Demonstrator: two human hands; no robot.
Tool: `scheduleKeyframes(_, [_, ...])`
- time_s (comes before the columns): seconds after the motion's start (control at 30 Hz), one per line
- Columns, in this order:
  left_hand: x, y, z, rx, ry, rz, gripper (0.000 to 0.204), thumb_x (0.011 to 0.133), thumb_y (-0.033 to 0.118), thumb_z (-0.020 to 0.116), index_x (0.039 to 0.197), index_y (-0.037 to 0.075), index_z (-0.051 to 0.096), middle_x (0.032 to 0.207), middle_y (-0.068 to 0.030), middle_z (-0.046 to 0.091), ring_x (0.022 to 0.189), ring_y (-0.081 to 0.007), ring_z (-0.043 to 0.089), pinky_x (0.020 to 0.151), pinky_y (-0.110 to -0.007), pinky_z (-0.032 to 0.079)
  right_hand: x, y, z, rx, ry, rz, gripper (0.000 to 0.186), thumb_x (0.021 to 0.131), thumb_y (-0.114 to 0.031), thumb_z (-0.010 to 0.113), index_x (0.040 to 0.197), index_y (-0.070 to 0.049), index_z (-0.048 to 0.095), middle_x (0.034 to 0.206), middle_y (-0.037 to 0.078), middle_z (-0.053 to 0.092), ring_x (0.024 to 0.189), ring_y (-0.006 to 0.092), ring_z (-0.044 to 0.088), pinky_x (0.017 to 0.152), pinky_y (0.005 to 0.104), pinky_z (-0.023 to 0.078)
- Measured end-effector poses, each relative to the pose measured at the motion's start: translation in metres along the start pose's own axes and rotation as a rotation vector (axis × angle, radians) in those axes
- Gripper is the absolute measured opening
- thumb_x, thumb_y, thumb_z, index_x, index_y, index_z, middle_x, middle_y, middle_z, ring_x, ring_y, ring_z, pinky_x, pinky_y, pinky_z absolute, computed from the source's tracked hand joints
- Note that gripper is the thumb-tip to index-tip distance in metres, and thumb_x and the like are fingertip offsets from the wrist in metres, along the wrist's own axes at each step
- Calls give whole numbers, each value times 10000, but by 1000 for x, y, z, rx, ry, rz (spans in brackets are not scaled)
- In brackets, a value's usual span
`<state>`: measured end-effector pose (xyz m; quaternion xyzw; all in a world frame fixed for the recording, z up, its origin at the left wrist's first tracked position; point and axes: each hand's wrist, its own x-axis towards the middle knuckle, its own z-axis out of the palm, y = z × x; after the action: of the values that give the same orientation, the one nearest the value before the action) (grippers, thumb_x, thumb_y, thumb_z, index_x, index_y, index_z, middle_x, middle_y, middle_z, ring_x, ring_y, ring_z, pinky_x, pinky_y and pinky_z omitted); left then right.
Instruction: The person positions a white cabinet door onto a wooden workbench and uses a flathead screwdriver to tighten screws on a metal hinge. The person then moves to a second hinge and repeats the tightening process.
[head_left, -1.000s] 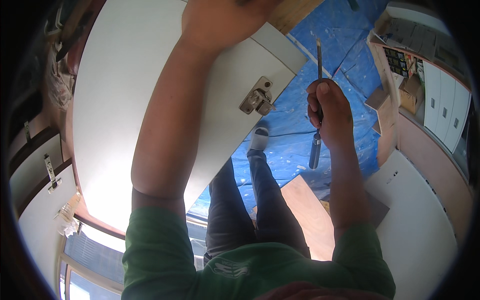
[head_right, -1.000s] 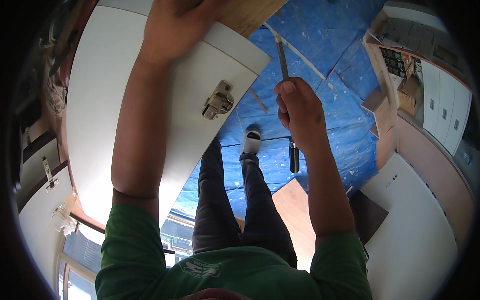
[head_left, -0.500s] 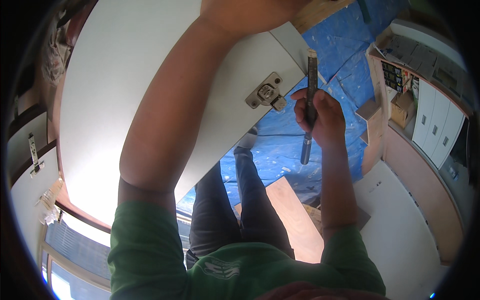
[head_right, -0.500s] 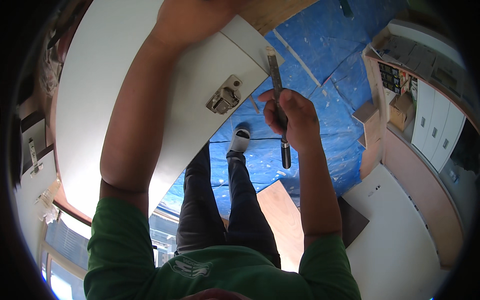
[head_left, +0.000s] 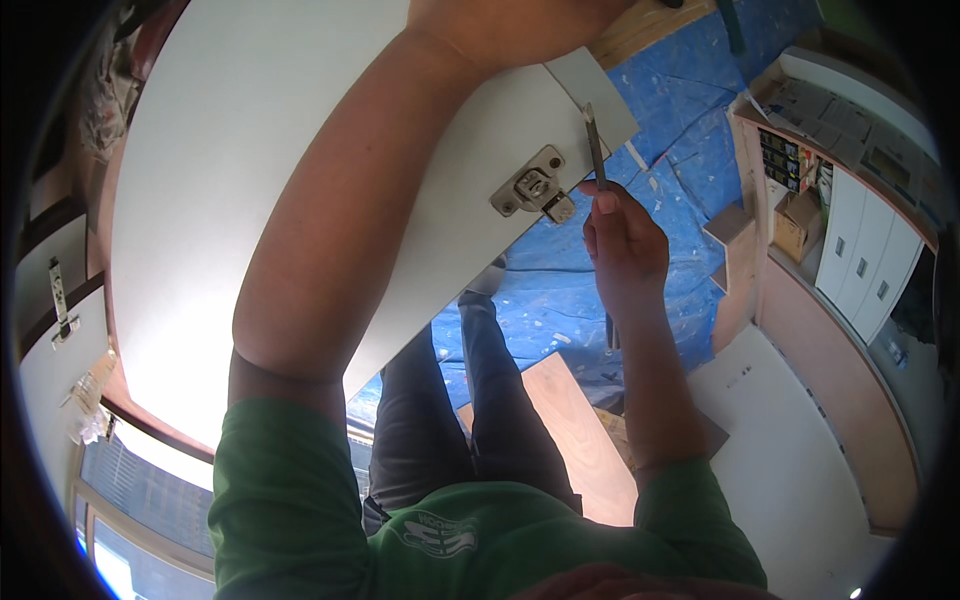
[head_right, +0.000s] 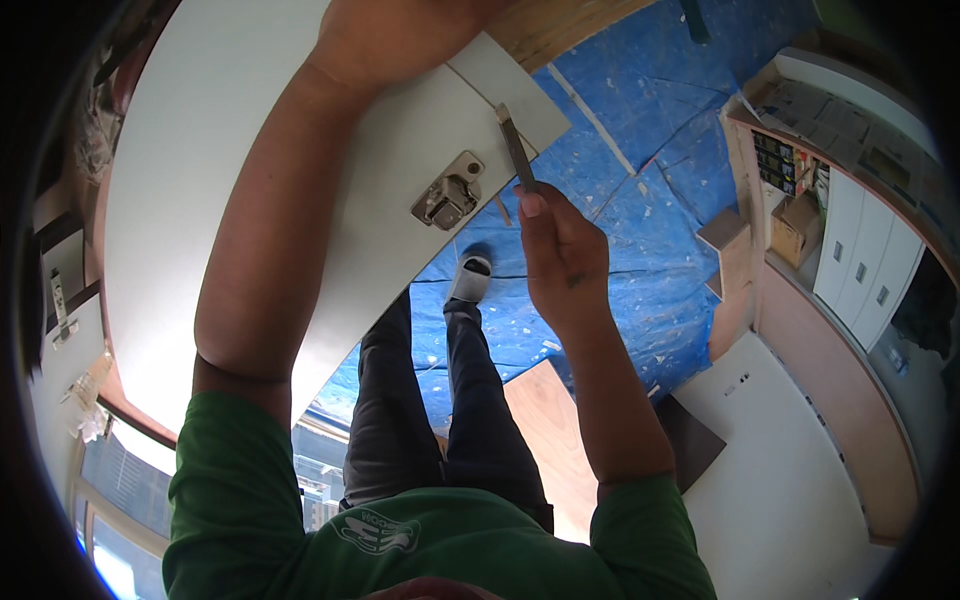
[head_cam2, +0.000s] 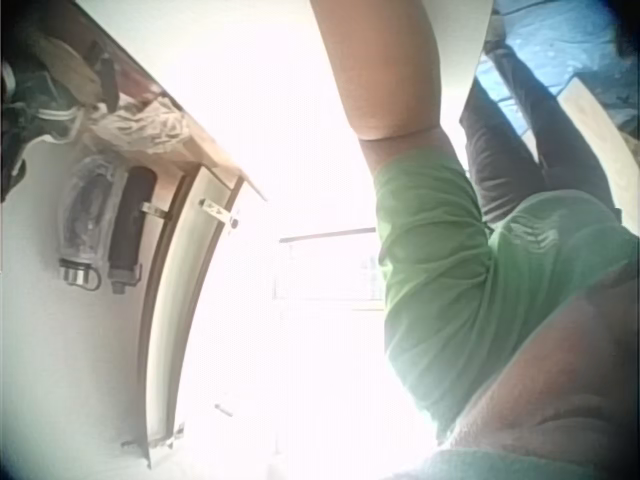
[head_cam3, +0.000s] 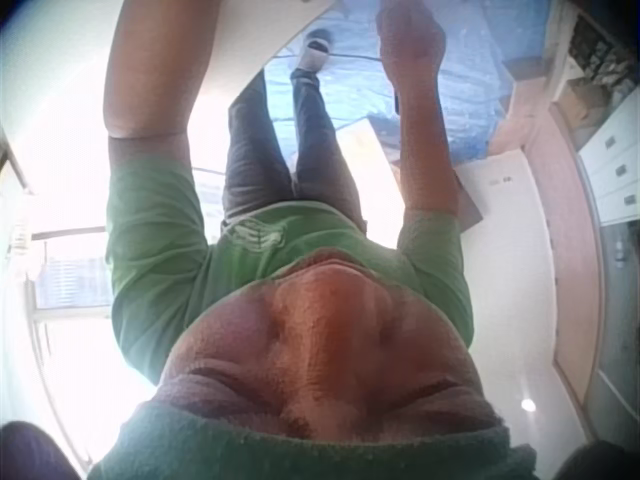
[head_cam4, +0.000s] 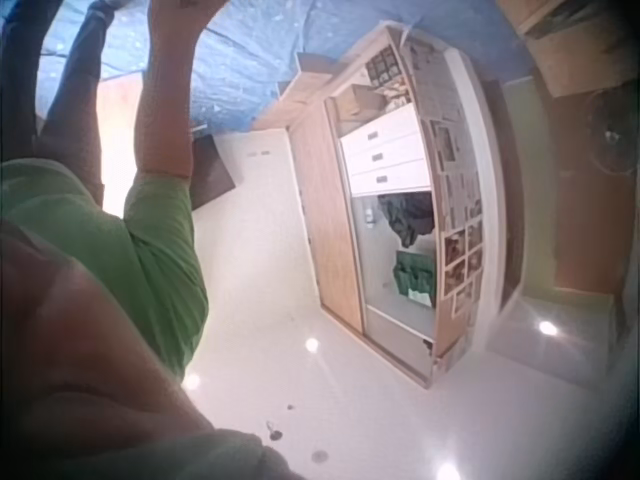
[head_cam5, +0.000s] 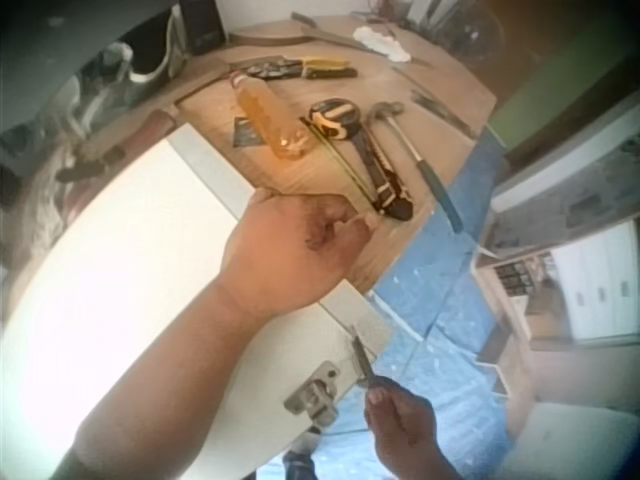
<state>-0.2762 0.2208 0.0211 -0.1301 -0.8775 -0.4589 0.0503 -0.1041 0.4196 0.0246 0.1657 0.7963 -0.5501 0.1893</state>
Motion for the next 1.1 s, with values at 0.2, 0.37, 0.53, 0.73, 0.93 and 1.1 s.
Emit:
scheduleKeyframes(0.2, [1, 0, -1, 3, -11, -17, 327, 944, 316, 617, 809, 47, 746, 693, -156, 691, 738, -359, 677, 824, -447, 506, -8, 12, 9, 22, 27, 9, 405, 1102, -353, 518, 1155, 18, 670, 681, -42, 456, 593, 35, 384, 546, 236, 318])
scheduleKeyframes(0.37, [0, -2, 0, 8, 0, 24, 325, 947, 317, 616, 806, 55, 747, 696, -143, 696, 747, -346, 677, 866, -442, 485, 7, 6, -7, 305, 43, 62, 469, 1093, -434, 493, 1136, 6, 648, 683, -34, 434, 562, 50, 390, 521, 220, 323])
scheduleKeyframes(0.53, [-1, -3, 0, -26, 22, 24, 330, 951, 326, 603, 823, 62, 755, 693, -135, 699, 741, -335, 674, 881, -431, 471, 8, 25, -6, 270, -11, 6, 409, 1076, -385, 559, 1129, 12, 642, 694, -41, 436, 601, 48, 386, 529, 223, 318])
scheduleKeyframes(0.73, [0, -2, 1, 42, -16, -7, 341, 956, 343, 586, 851, 72, 765, 697, -133, 706, 750, -334, 679, 899, -415, 464, 9, 30, -8, 192, -31, -9, 375, 1065, -355, 598, 1127, 10, 660, 713, -53, 475, 623, 30, 389, 542, 223, 305])
scheduleKeyframes(0.93, [0, -1, -1, 58, -34, -20, 333, 958, 346, 587, 901, 77, 775, 727, -135, 720, 784, -323, 684, 927, -407, 455, 3, 17, -16, 174, 17, 52, 332, 1064, -309, 608, 1113, 11, 685, 725, -63, 494, 643, 27, 407, 571, 219, 317])
scheduleKeyframes(1.1, [-1, -1, 0, 36, -31, -12, 335, 959, 349, 591, 898, 75, 774, 739, -147, 721, 796, -326, 686, 937, -407, 455, 6, 24, -24, 77, -8, -13, 334, 1067, -300, 604, 1109, 19, 696, 718, -53, 507, 628, 29, 408, 570, 219, 324])
